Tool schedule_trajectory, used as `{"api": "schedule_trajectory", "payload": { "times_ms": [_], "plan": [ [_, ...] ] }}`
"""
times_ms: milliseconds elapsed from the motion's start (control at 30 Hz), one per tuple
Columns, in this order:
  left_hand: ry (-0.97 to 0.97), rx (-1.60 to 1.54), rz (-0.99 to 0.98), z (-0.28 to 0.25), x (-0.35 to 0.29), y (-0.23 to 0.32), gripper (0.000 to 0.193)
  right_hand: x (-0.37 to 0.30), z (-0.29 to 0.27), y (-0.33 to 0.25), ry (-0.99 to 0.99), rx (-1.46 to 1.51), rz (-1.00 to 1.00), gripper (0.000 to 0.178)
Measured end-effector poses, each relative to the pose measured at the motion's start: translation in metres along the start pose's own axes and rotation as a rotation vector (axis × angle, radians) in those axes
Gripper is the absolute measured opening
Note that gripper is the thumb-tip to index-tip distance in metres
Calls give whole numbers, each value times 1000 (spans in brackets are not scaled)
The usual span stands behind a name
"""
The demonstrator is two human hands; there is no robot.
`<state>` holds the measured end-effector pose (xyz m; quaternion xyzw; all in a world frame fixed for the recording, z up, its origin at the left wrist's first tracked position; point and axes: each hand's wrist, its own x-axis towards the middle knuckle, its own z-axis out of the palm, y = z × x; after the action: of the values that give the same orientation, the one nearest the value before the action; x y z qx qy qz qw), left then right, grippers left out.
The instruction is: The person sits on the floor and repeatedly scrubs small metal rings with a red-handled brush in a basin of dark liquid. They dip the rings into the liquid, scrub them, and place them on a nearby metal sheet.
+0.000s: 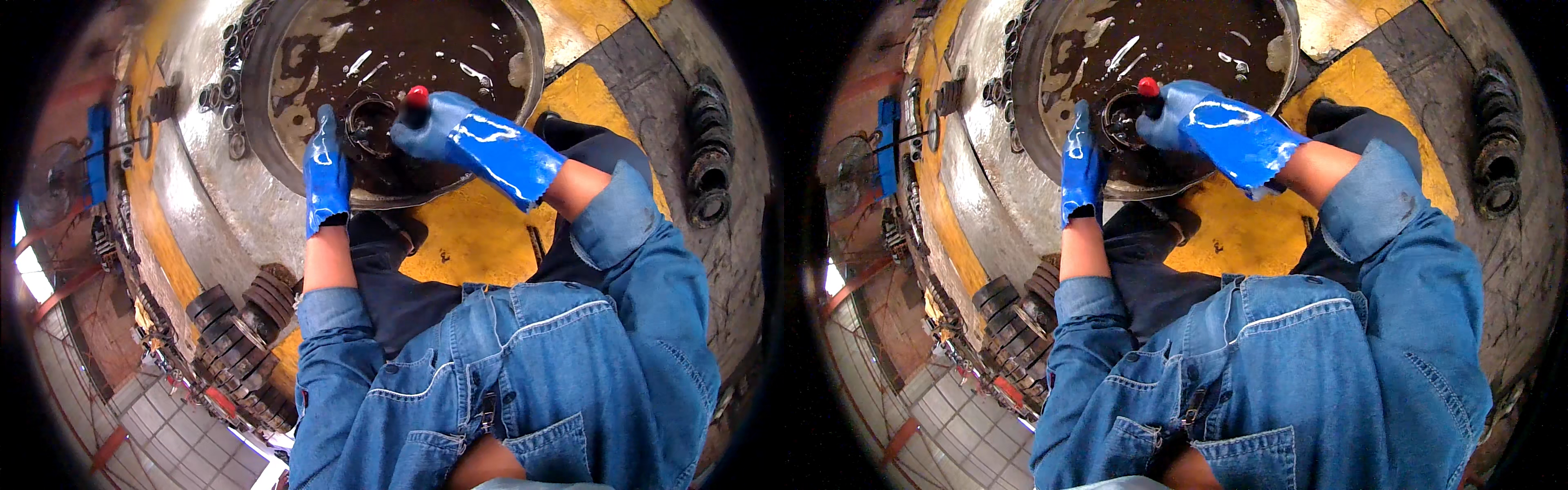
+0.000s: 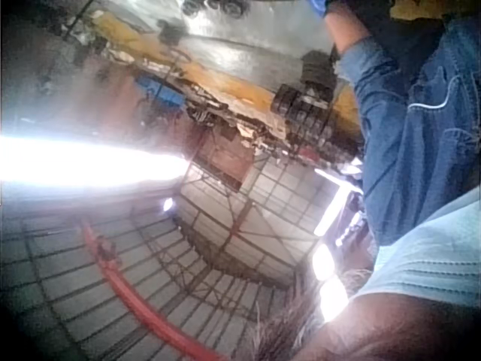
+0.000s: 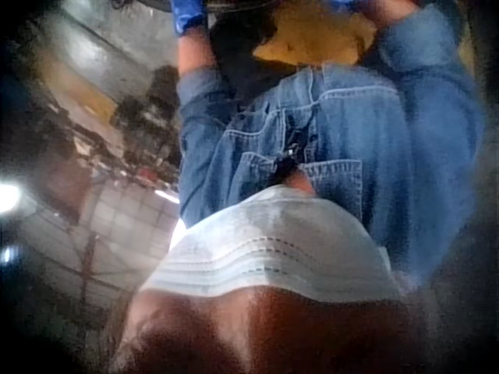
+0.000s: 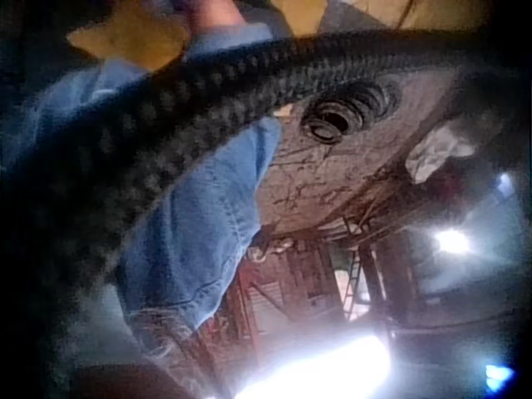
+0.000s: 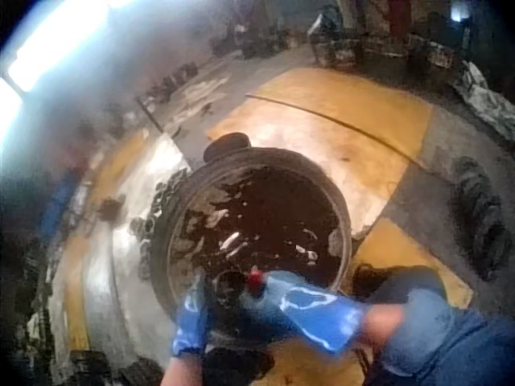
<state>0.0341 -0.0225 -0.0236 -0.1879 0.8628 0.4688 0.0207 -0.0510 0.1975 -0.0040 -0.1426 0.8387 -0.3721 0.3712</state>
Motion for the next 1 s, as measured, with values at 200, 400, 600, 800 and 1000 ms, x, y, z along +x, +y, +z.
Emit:
{"api": "schedule_trajectory", "payload": {
  "times_ms": [200,400,600,800,1000],
  "plan": [
    [26,-278,-14,8,-1,14,55,-12,5,-8,-37,-17,-131,34],
    [56,-302,-220,3,-1,8,47,18,-3,35,213,-108,-73,35],
    [36,-258,-143,3,-6,24,44,32,-8,46,144,58,-143,36],
    [55,-550,-218,9,-6,34,62,16,3,12,-32,467,-321,38],
    [55,-573,-291,6,3,13,60,24,-6,17,69,119,-341,35]
  ]
}}
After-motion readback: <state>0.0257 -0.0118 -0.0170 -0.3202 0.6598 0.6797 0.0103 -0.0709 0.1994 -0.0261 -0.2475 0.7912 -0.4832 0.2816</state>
